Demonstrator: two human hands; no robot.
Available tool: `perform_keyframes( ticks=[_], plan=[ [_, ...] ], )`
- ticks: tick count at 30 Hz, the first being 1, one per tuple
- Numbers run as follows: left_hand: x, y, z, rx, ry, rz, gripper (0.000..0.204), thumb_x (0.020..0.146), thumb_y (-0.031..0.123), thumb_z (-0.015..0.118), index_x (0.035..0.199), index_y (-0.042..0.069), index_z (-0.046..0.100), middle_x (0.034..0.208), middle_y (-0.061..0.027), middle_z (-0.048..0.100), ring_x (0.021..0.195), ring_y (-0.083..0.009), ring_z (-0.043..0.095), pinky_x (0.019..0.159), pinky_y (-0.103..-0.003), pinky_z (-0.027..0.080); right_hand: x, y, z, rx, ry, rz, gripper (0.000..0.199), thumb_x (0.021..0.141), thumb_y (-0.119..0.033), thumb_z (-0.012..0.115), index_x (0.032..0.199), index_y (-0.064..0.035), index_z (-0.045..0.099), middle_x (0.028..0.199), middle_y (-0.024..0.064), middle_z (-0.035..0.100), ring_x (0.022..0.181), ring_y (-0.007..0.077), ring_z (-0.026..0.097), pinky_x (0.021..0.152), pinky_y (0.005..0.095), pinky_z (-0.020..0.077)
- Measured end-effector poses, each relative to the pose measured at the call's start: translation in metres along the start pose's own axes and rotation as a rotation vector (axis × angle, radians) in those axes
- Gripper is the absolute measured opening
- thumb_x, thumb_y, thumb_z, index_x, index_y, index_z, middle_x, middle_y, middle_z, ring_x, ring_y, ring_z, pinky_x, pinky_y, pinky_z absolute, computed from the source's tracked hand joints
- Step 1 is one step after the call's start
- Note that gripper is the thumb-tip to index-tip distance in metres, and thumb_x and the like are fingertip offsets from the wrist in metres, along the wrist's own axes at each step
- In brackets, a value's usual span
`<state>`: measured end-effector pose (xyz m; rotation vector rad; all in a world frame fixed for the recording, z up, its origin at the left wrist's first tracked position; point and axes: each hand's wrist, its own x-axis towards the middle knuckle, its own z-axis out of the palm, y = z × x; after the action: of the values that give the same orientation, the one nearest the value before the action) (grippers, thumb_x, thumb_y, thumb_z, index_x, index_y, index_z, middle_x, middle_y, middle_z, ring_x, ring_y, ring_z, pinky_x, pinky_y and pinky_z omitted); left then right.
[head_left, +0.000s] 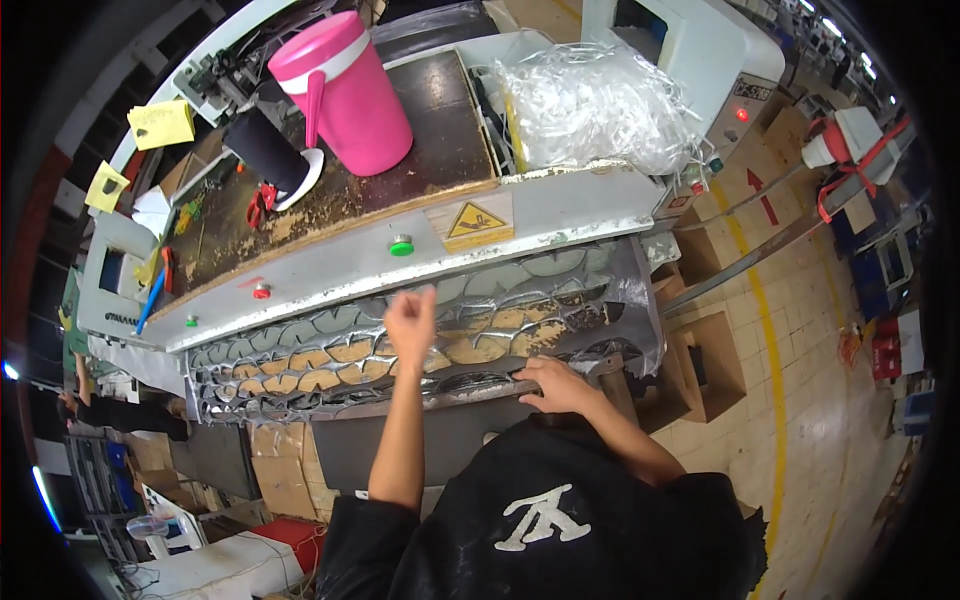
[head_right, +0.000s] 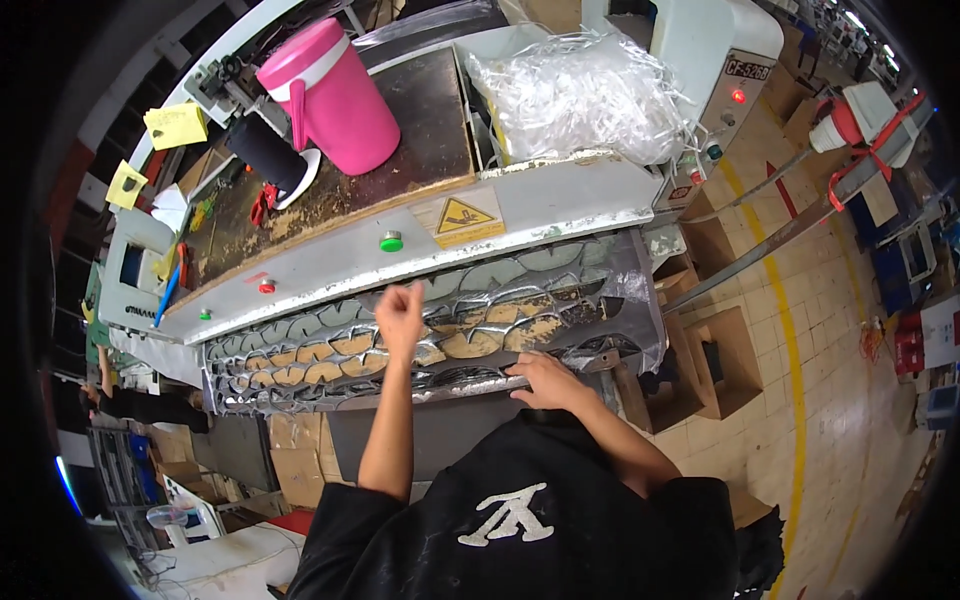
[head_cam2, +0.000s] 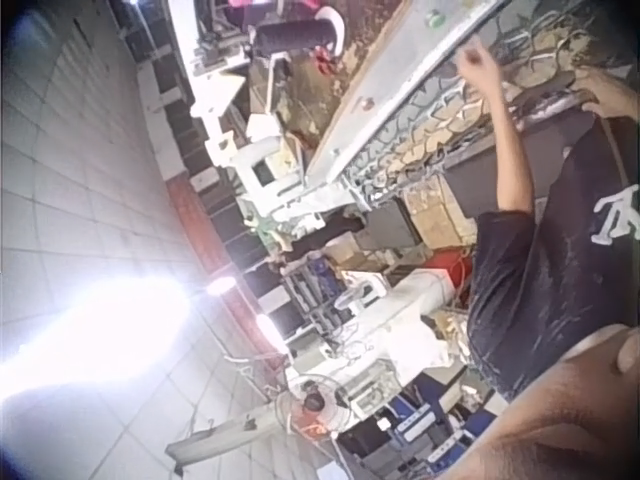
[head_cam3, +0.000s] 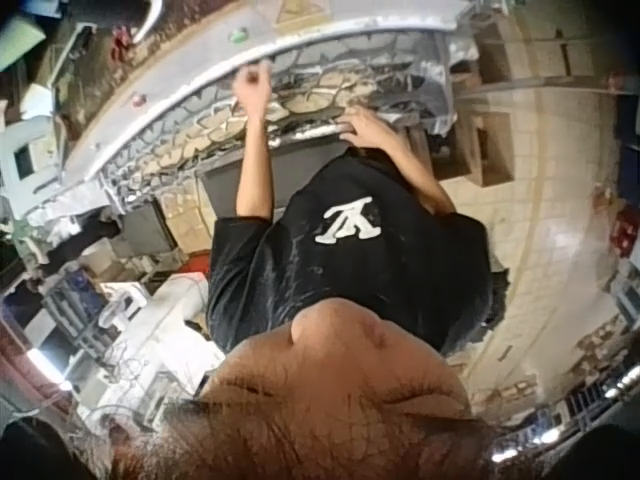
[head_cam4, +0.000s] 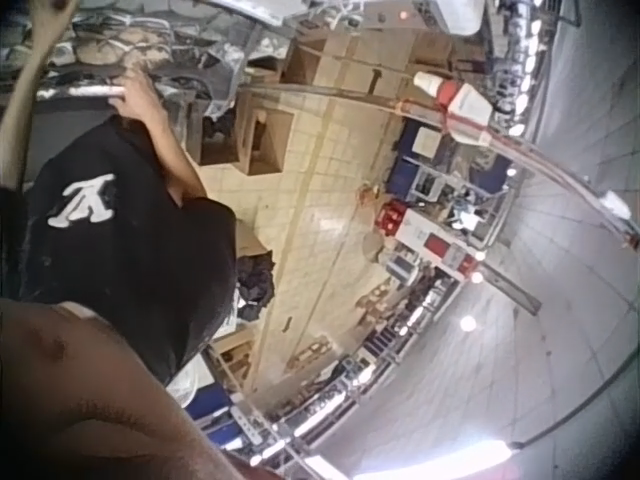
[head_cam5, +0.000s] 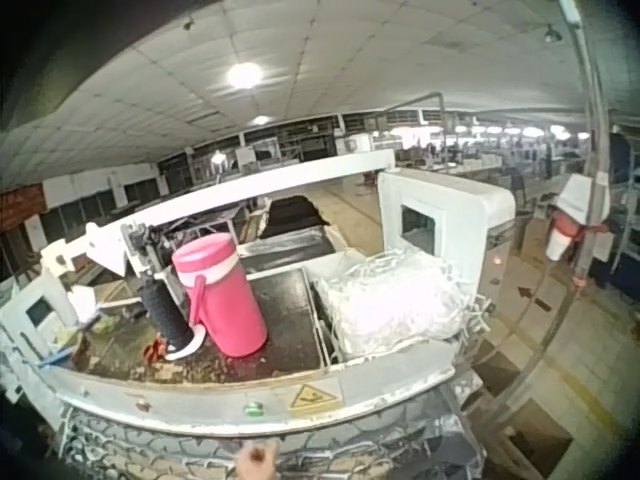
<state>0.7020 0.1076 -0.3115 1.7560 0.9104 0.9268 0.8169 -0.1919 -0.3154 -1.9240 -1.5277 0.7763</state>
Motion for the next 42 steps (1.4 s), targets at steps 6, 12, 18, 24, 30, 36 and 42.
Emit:
perform_keyframes(
  ticks=[6, 12, 18, 24, 30, 36, 42],
  plan=[
    [-0.107, 0.02, -0.039, 0.393, -0.656, 0.106, 0.036, 0.088, 0.037, 0.087, 0.102, 0.004, 0.081, 0.093, -0.0146, 0.077, 0.086, -0.031, 0.074, 0.079, -0.042, 0.057, 0.0, -0.004, -0.008, 0.024, 0.035, 0.022, 0.045, 0.085, -0.029, 0.087, 0.122, -0.0051, 0.076, 0.115, 0.0146, 0.069, 0.111, 0.0372, 0.067, 0.1, 0.0454, 0.0541],
    [-0.141, 0.024, -0.046, 0.584, -0.597, 0.223, 0.05, 0.08, 0.045, 0.09, 0.108, 0.005, 0.08, 0.098, -0.0144, 0.073, 0.101, -0.0378, 0.068, 0.093, -0.047, 0.052, 0.002, -0.021, 0.01, -0.098, 0.094, 0.1, 0.047, 0.083, -0.029, 0.089, 0.122, -0.0071, 0.072, 0.115, 0.0139, 0.067, 0.119, 0.0384, 0.064, 0.105, 0.0474, 0.0517],
    [-0.149, 0.015, -0.043, 0.546, -0.508, 0.292, 0.05, 0.077, 0.035, 0.092, 0.112, 0.002, 0.076, 0.102, -0.0171, 0.069, 0.104, -0.0404, 0.065, 0.096, -0.05, 0.049, 0.007, -0.025, 0.025, -0.195, 0.174, 0.184, 0.045, 0.08, -0.023, 0.091, 0.117, -0.0056, 0.072, 0.117, 0.0147, 0.066, 0.12, 0.0386, 0.061, 0.106, 0.0479, 0.0491],
    [-0.145, 0.007, -0.039, 0.525, -0.462, 0.286, 0.044, 0.077, 0.034, 0.091, 0.103, 0.002, 0.076, 0.1, -0.0158, 0.068, 0.102, -0.0386, 0.063, 0.096, -0.049, 0.047, 0.012, -0.028, 0.023, -0.219, 0.186, 0.147, 0.042, 0.079, -0.021, 0.091, 0.11, -0.0033, 0.07, 0.112, 0.0177, 0.065, 0.115, 0.0417, 0.06, 0.102, 0.0493, 0.0488],
    [-0.156, 0.001, -0.067, 0.435, -0.791, 0.089, 0.041, 0.089, 0.041, 0.084, 0.111, 0.006, 0.079, 0.092, -0.0157, 0.072, 0.1, -0.0365, 0.069, 0.092, -0.047, 0.051, -0.025, -0.016, 0.045, -0.125, 0.086, 0.166, 0.048, 0.084, -0.032, 0.089, 0.12, -0.0024, 0.075, 0.121, 0.0188, 0.07, 0.121, 0.0413, 0.064, 0.109, 0.048, 0.0491],
    [-0.11, -0.014, -0.045, 0.314, -0.456, -0.042, 0.06, 0.094, 0.041, 0.078, 0.138, 0.002, 0.067, 0.138, -0.0227, 0.068, 0.13, -0.0417, 0.062, 0.11, -0.05, 0.047, 0.045, -0.022, 0.013, 0.126, 0.293, 0.217, 0.044, 0.082, -0.028, 0.091, 0.116, -0.0047, 0.076, 0.104, 0.0119, 0.077, 0.096, 0.0323, 0.074, 0.087, 0.0445, 0.0578],
    [-0.136, -0.057, -0.001, 0.782, -0.534, 0.165, 0.102, 0.099, 0.068, 0.059, 0.164, -0.006, 0.033, 0.174, -0.0229, 0.03, 0.162, -0.0447, 0.024, 0.131, -0.058, 0.02, 0.133, 0.022, 0.03, -0.317, 0.233, 0.07, 0.066, 0.078, -0.019, 0.09, 0.136, -0.0065, 0.063, 0.133, 0.0149, 0.061, 0.129, 0.0382, 0.055, 0.111, 0.0481, 0.0414]
  ],
)
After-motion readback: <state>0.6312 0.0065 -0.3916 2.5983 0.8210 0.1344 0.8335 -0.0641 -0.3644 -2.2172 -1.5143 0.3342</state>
